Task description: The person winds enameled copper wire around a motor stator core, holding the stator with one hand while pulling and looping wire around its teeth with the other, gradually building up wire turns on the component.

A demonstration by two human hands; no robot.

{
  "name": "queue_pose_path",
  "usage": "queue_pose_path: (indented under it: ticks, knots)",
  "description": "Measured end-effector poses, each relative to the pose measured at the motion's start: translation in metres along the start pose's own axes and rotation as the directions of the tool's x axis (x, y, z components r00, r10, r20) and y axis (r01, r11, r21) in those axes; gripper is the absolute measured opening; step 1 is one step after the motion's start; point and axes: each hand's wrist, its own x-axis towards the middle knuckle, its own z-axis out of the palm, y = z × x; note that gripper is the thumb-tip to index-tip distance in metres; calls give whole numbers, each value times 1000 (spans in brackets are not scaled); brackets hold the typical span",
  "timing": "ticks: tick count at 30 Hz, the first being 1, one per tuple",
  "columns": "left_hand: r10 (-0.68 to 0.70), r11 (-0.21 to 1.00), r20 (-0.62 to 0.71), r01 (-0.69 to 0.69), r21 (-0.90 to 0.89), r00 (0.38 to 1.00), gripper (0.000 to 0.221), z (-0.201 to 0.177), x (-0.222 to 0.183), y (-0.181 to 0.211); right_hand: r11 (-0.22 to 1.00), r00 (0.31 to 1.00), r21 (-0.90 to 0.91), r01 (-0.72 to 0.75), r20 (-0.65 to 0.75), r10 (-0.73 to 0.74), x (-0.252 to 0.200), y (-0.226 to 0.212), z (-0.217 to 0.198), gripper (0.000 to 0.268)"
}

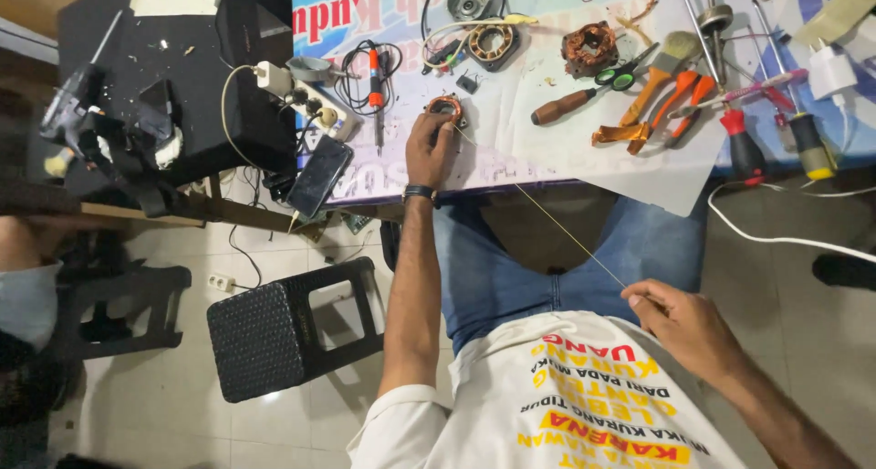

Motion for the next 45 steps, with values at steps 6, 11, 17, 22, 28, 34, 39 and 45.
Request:
queue_pose_path:
  ticks: [6,11,17,22,28,34,39,45]
  knots:
    - [-14,999,18,15,-36,1000,30,-6,3,16,930,929,-289,228,-219,-297,12,51,10,22]
    - [-27,999,-9,27,-34,1000,20,-4,1,13,888,869,-414,198,-345,-355,4,76,14,21]
    - [-32,999,-42,31,-27,999,22,-2,0,13,863,869,-492,114,-372,-327,0,91,16,22]
    - [-16,999,-51,14,-34,999,20,-2,-1,11,798,945,-595,-101,-307,-110,-13,59,8,23]
    - [0,999,-59,-3,-42,998,25,1,1,3,796,965,-599,-93,-251,-76,-21,54,5,21]
    - [-18,999,-72,15,-50,997,31,4,-2,1,806,763,-552,215,-419,-491,-17,62,12,12]
    - [-41,999,-62,39,-33,997,27,4,0,1,695,516,-423,581,-469,-717,-36,-23,4,10]
    - [-23,1000,-67,22,-21,997,20,7,-2,-5,572,424,-53,819,-616,-664,-62,-96,6,7]
